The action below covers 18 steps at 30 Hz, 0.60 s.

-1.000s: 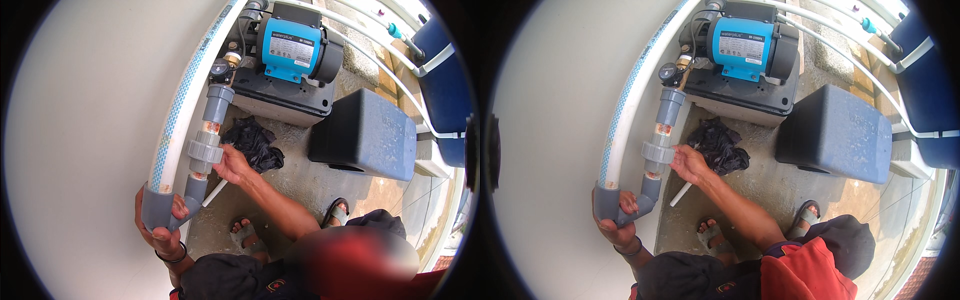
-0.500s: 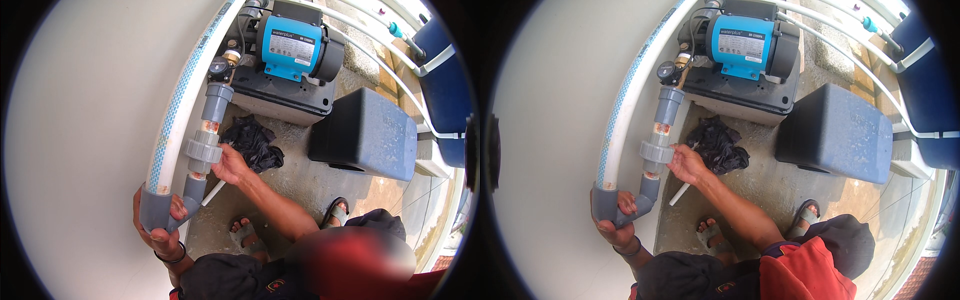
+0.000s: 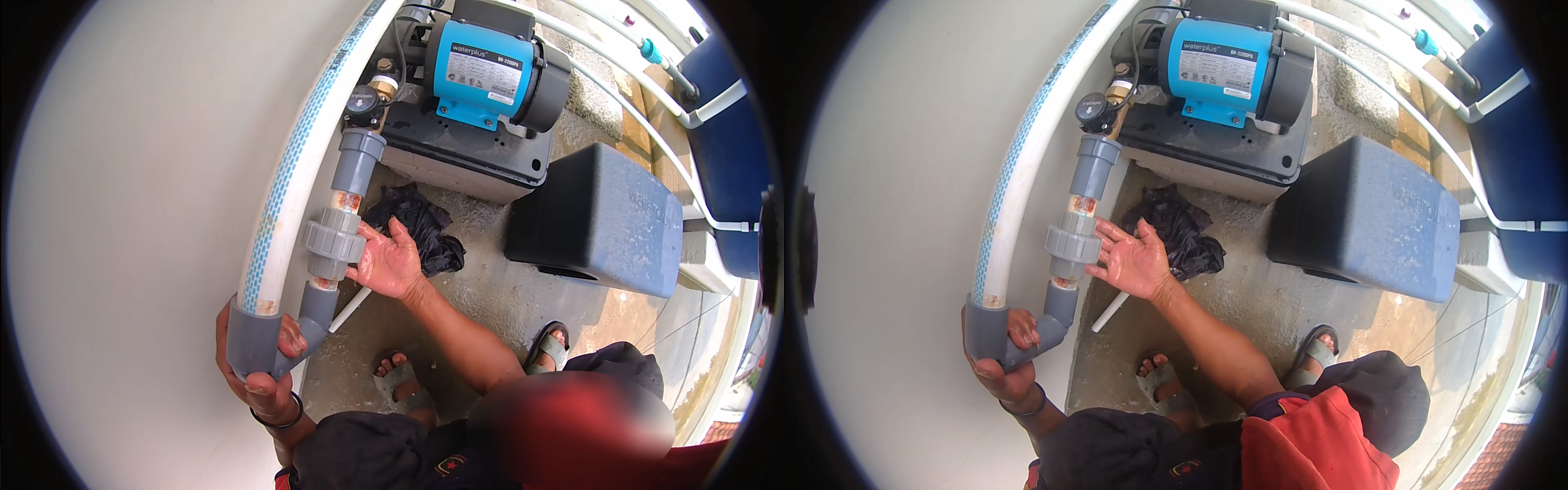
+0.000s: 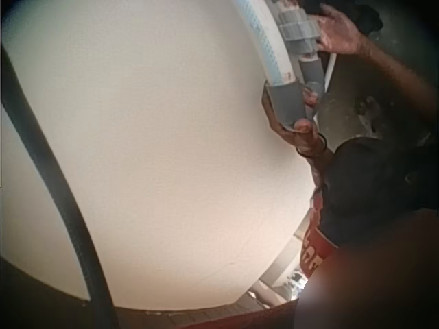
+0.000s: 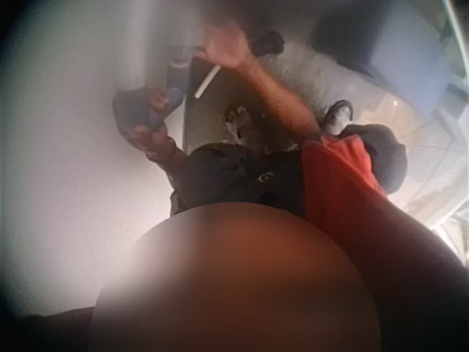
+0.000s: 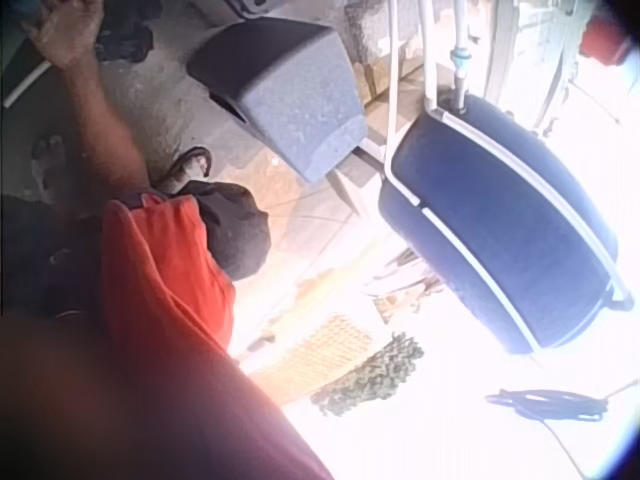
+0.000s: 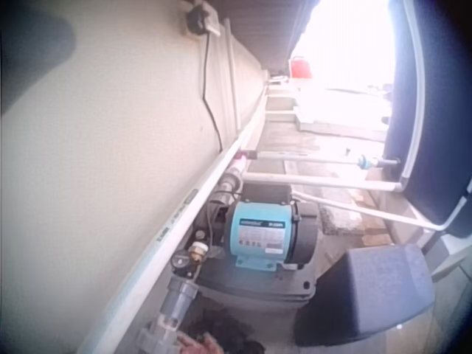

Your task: The person uses a dark cloth to wipe water from a leaking pipe joint near a water pump. They repeatedly tighten the pipe coupling by hand, wipe the area, and check for leaks. The pipe remains wet throughout the clip.

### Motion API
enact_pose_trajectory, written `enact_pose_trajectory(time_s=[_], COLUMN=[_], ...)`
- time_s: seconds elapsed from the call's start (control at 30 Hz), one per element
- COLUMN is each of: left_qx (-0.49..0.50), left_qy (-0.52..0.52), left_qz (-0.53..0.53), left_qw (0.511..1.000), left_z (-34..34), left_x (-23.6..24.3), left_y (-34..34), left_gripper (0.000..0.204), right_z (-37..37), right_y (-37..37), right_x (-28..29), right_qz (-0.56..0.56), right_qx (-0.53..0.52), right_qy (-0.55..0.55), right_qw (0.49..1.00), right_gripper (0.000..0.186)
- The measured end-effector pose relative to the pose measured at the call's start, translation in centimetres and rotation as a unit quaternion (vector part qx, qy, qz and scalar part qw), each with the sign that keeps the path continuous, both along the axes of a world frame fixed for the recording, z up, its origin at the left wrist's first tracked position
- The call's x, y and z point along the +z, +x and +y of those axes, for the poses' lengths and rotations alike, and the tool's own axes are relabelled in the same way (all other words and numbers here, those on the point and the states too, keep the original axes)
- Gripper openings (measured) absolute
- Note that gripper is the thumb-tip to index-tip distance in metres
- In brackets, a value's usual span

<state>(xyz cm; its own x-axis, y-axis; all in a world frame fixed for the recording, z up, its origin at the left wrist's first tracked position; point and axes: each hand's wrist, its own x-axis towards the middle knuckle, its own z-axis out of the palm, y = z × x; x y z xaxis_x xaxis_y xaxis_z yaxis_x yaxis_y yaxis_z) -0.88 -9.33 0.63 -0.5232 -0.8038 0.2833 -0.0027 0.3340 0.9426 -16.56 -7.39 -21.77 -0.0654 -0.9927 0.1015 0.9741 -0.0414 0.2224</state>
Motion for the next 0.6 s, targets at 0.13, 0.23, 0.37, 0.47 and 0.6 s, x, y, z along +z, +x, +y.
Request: enact_pose_trajectory(time_s=[0.13, 0.23, 0.37, 0.47, 0.6], left_qx=[0.004, 0.007, 0.017, 0.017, 0.017], left_qy=[0.0, -0.002, 0.018, 0.034, 0.04], left_qz=[-0.001, -0.001, 0.016, 0.014, 0.012], left_qw=[1.0, 1.0, 1.0, 0.999, 0.999], left_z=[0.0, 0.0, -0.1, -0.1, -0.1], left_x=[0.0, -0.1, -0.1, -0.1, -0.2], left_y=[0.1, 0.1, 0.2, 0.4, 0.8], left_gripper=[0.088, 0.09, 0.11, 0.111, 0.112], right_z=[0.2, 0.1, -0.8, -1.6, -1.2], right_y=[0.0, 0.3, 0.9, 1.5, 2.0], right_x=[0.9, 1.2, 0.2, -1.5, -3.3], right_qz=[-0.015, 0.0, 0.049, 0.126, 0.195], right_qx=[0.009, 0.006, 0.018, 0.02, 0.04], right_qy=[-0.045, -0.024, 0.129, 0.3, 0.419], right_qw=[0.999, 1.0, 0.99, 0.945, 0.886], right_gripper=[0.085, 0.086, 0.071, 0.057, 0.041])
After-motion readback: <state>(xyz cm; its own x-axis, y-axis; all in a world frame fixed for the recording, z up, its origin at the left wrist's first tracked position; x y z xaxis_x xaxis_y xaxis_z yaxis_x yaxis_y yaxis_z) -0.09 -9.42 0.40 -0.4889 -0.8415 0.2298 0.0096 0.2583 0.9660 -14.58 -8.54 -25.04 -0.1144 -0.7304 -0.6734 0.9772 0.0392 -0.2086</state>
